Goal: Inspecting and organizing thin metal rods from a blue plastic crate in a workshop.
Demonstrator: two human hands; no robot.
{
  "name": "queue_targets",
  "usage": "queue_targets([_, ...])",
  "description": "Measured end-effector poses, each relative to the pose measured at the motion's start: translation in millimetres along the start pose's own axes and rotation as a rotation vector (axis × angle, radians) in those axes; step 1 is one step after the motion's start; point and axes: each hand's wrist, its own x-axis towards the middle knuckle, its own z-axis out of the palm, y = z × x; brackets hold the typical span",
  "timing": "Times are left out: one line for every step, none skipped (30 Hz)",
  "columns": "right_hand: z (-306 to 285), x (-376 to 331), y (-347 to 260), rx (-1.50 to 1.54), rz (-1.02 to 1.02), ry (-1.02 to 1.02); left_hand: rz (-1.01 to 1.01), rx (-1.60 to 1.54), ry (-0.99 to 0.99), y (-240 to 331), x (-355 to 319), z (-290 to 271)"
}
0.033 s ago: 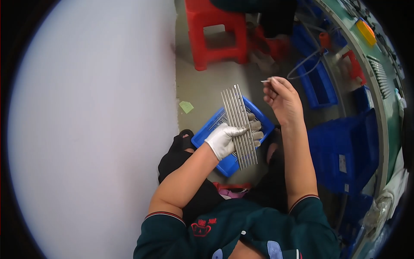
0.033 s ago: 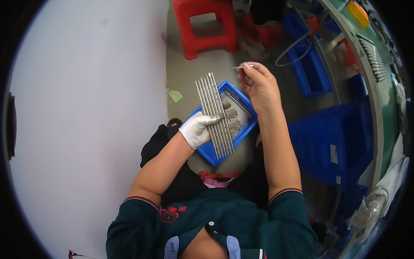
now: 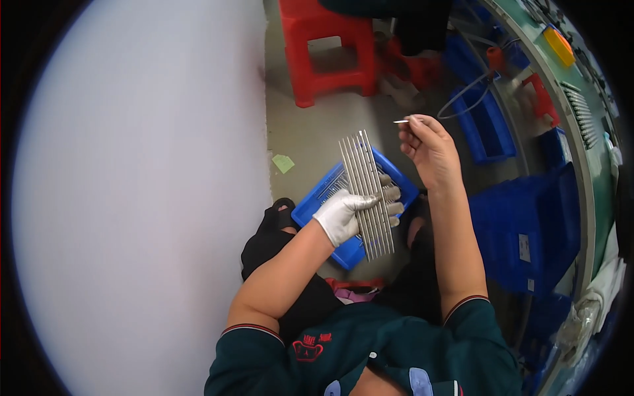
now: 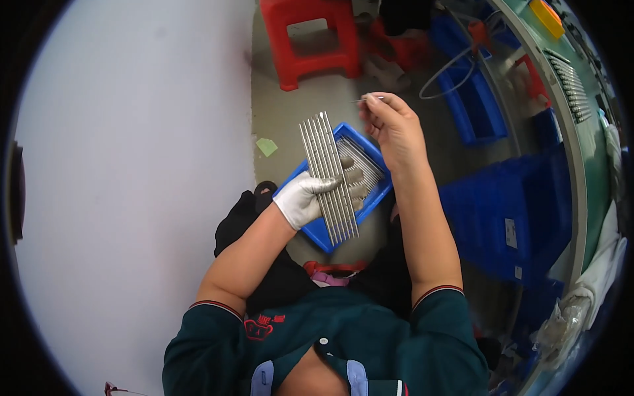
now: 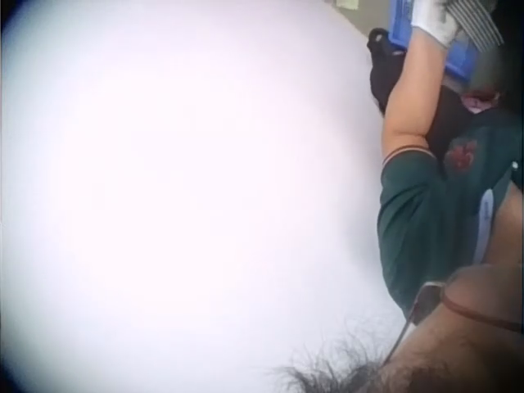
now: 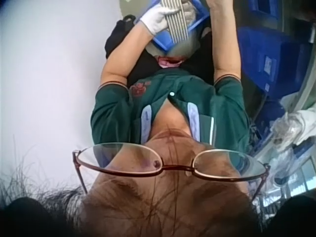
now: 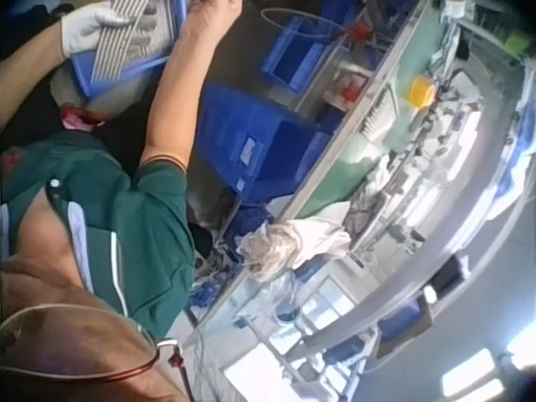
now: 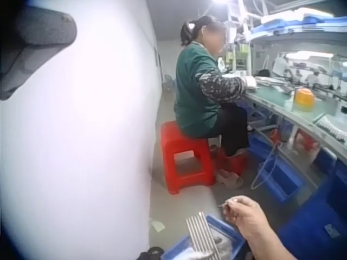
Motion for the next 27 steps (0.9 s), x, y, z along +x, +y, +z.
queue_targets([2, 4, 2, -0.033, -0.015, 0.002, -0.030, 0.001, 0.014, -1, 0, 3])
queue_targets([5, 8, 4, -0.096, -0.027, 0.045, -0.055, 0.007, 0.014, -2, 2, 1])
queue_targets([6, 12, 5, -0.146, -0.049, 0.043, -0.077, 0.013, 0.015, -3, 4, 0])
queue_targets([5, 16, 6, -0.196, -0.071, 0.040, -0.092, 0.024, 0.045, -4, 7, 3])
queue_targets([5, 17, 7, -0.208, -0.088, 0.022, -0.098, 0.025, 0.043, -5, 10, 4])
queue_targets([6, 18, 9, -0.228, -0.080, 0.019, -0.122, 0.010, 0.022, -4, 13, 5])
queue_targets([5, 19, 10, -0.248, -0.073, 0.017, -0.147, -0.002, 0.001, -3, 15, 6])
queue_targets([1, 22, 14, -0.288, -0.067, -0.011, -0.153, 0.005, -0.002, 0, 17, 9])
queue_targets([0, 22, 12, -0.293, -0.066, -0.043, -0.173, -0.017, -0.009, 2, 19, 12])
queue_targets([1, 20, 11, -0.299, -0.065, -0.076, -0.194, -0.039, -0.016, 4, 20, 17])
queue_targets([1, 20, 13, -0.273, -0.070, -0.073, -0.201, 0.011, 0.019, 8, 21, 22])
queue_targets([2, 21, 13, -0.279, -0.085, -0.078, -0.206, 0.019, 0.015, 9, 23, 23])
queue_targets([1, 21, 12, -0.285, -0.100, -0.084, -0.210, 0.022, 0.000, 9, 26, 24])
queue_targets([0, 20, 10, -0.300, -0.086, -0.069, -0.215, 0.023, -0.015, 10, 28, 24])
queue_targets([1, 21, 8, -0.296, -0.090, -0.062, -0.225, 0.037, 0.008, 11, 29, 26])
queue_targets([1, 21, 8, -0.306, -0.056, -0.061, -0.233, 0.041, 0.008, 11, 31, 26])
queue_targets([1, 22, 9, -0.318, -0.019, -0.060, -0.227, 0.022, -0.031, 9, 32, 24])
queue_targets([2, 21, 11, -0.317, 0.012, -0.069, -0.220, -0.002, -0.069, 6, 32, 22])
queue_targets([1, 22, 12, -0.317, 0.017, -0.062, -0.227, 0.013, -0.043, 4, 33, 19])
queue_targets([0, 25, 14, -0.367, 0.024, -0.089, -0.233, 0.006, -0.041, 3, 33, 16])
queue_targets([2, 25, 15, -0.416, 0.036, -0.121, -0.238, -0.005, -0.044, 3, 31, 16])
queue_targets([2, 24, 16, -0.422, 0.061, -0.125, -0.241, -0.017, -0.047, 3, 29, 15])
queue_targets([3, 22, 15, -0.429, 0.086, -0.130, -0.247, -0.027, -0.037, 2, 27, 14])
queue_targets([3, 22, 15, -0.401, 0.104, -0.152, -0.255, -0.035, -0.032, 2, 26, 15])
queue_targets([3, 23, 15, -0.404, 0.113, -0.151, -0.245, -0.002, -0.020, 5, 24, 20])
queue_targets([4, 24, 16, -0.403, 0.093, -0.168, -0.245, -0.011, -0.018, 5, 24, 18])
queue_targets([6, 25, 16, -0.400, 0.071, -0.191, -0.243, -0.038, -0.042, 6, 22, 17])
